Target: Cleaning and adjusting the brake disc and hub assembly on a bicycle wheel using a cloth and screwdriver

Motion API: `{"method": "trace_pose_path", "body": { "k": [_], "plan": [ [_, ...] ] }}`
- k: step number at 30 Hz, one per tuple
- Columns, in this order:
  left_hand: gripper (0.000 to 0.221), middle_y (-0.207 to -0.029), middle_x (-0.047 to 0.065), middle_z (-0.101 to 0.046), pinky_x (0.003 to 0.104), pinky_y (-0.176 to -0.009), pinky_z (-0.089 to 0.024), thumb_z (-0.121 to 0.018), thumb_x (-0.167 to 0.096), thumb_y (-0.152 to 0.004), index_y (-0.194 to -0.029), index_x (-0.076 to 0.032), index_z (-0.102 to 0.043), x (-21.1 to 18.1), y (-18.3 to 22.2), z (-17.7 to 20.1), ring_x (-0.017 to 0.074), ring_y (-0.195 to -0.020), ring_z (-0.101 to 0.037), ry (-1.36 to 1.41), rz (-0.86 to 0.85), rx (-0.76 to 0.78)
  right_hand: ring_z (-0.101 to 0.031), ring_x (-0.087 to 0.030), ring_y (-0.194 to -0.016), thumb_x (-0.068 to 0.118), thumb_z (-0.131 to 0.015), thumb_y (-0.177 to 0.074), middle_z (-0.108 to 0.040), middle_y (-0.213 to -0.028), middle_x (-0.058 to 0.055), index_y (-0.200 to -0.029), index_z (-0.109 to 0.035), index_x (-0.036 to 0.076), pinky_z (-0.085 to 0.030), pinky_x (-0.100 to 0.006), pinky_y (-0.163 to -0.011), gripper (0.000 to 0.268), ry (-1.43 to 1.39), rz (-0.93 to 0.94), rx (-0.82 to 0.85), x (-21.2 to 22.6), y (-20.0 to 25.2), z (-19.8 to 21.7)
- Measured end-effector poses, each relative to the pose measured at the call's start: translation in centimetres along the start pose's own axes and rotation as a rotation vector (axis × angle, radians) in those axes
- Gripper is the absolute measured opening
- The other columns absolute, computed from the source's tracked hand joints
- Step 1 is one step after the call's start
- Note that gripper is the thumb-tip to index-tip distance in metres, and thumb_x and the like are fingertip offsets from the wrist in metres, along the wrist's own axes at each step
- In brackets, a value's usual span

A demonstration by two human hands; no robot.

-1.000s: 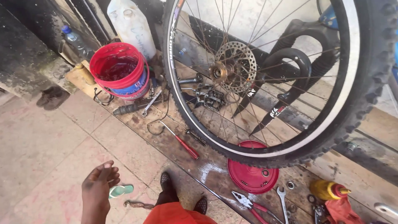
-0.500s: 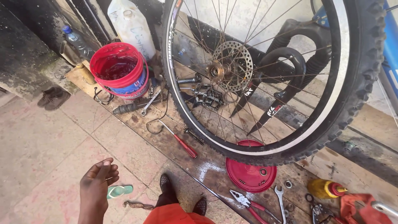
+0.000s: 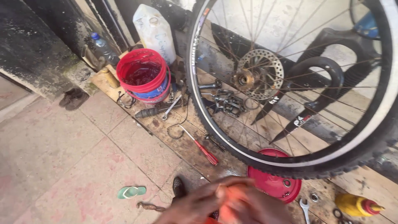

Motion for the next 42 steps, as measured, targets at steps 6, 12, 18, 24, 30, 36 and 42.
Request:
{"method": "trace_pose_path", "body": {
  "k": [6,12,18,24,30,36,42],
  "plan": [
    [0.022,-0.087,0.015,-0.069,0.029,-0.068,-0.046,-0.055,-0.022,-0.097,-0.091,-0.003,-0.063,6.5,3.8,14.3,0.0199,-0.076,-0.062,0.228,-0.162,-0.757,-0.053,-0.012,-0.075,0.031,-0.058,-0.089,-0.058,-0.081,-0.002,-0.127,-0.063,0.006,-0.039,-0.028,-0.056,0.046,-0.9,-0.215,0.294,-0.9,-7.3,-4.1],
    [0.058,-0.051,0.004,-0.022,0.035,-0.044,-0.027,-0.046,-0.051,-0.097,-0.058,-0.009,-0.033,2.9,7.2,16.7,0.0164,-0.046,-0.021,0.369,-0.198,-0.882,-0.047,-0.019,-0.064,0.007,-0.056,-0.088,-0.049,-0.081,-0.009,-0.134,-0.053,-0.012,-0.042,-0.03,-0.049,0.05,-1.724,-0.61,0.086,-6.1,-9.6,-7.6],
    [0.062,-0.055,0.001,-0.024,0.042,-0.054,-0.04,-0.049,-0.066,-0.085,-0.057,-0.015,-0.029,1.9,5.7,16.7,0.017,-0.046,-0.03,0.674,-0.165,-0.833,-0.041,-0.012,-0.044,0.006,-0.059,-0.088,-0.052,-0.07,-0.009,-0.122,-0.064,-0.008,-0.031,-0.024,-0.03,0.037,-1.561,-0.705,0.221,-8.3,-8.5,-15.0],
    [0.048,-0.075,0.006,-0.051,0.033,-0.047,-0.041,-0.063,-0.039,-0.085,-0.115,-0.002,-0.06,-0.8,6.3,18.1,0.0185,-0.066,-0.049,0.673,-0.268,-0.841,-0.028,-0.006,-0.049,0.026,-0.076,-0.082,-0.036,-0.059,0.004,-0.11,-0.067,0.004,-0.019,-0.023,-0.044,0.037,-1.213,-0.413,0.499,-6.1,-6.0,-20.6],
    [0.051,-0.105,0.01,-0.068,0.037,-0.08,-0.048,-0.072,-0.032,-0.073,-0.115,-0.004,-0.061,1.1,4.8,18.9,0.0219,-0.093,-0.063,0.374,-0.172,-0.719,-0.03,-0.006,-0.04,0.007,-0.067,-0.089,-0.052,-0.057,-0.005,-0.096,-0.069,-0.004,-0.019,-0.023,-0.036,0.014,-1.491,-0.365,0.376,-3.8,-8.7,-18.7],
    [0.019,-0.079,0.007,-0.073,0.029,-0.064,-0.051,-0.075,-0.023,-0.083,-0.086,-0.005,-0.073,7.1,4.5,19.5,0.0171,-0.067,-0.065,0.411,0.102,-0.744,-0.029,-0.008,-0.036,0.011,-0.068,-0.089,-0.046,-0.052,-0.003,-0.097,-0.065,-0.007,-0.029,-0.022,-0.033,0.02,-1.526,-0.398,0.334,-4.4,-9.3,-17.8],
    [0.033,-0.097,0.007,-0.077,0.037,-0.092,-0.047,-0.055,-0.042,-0.088,-0.09,-0.012,-0.069,4.0,6.4,20.6,0.0198,-0.096,-0.07,-0.039,0.117,-0.846,-0.038,-0.009,-0.041,0.015,-0.068,-0.086,-0.053,-0.057,-0.006,-0.095,-0.07,-0.007,-0.038,-0.025,-0.042,0.024,-1.308,-0.365,0.138,-3.6,-10.5,-14.4]
  ]
}}
Point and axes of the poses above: each hand's wrist, its own y-axis away from the middle knuckle, its own z-axis out of the back of the hand, x = y × z, the point moved 10 cm from there along -y, towards the middle knuckle
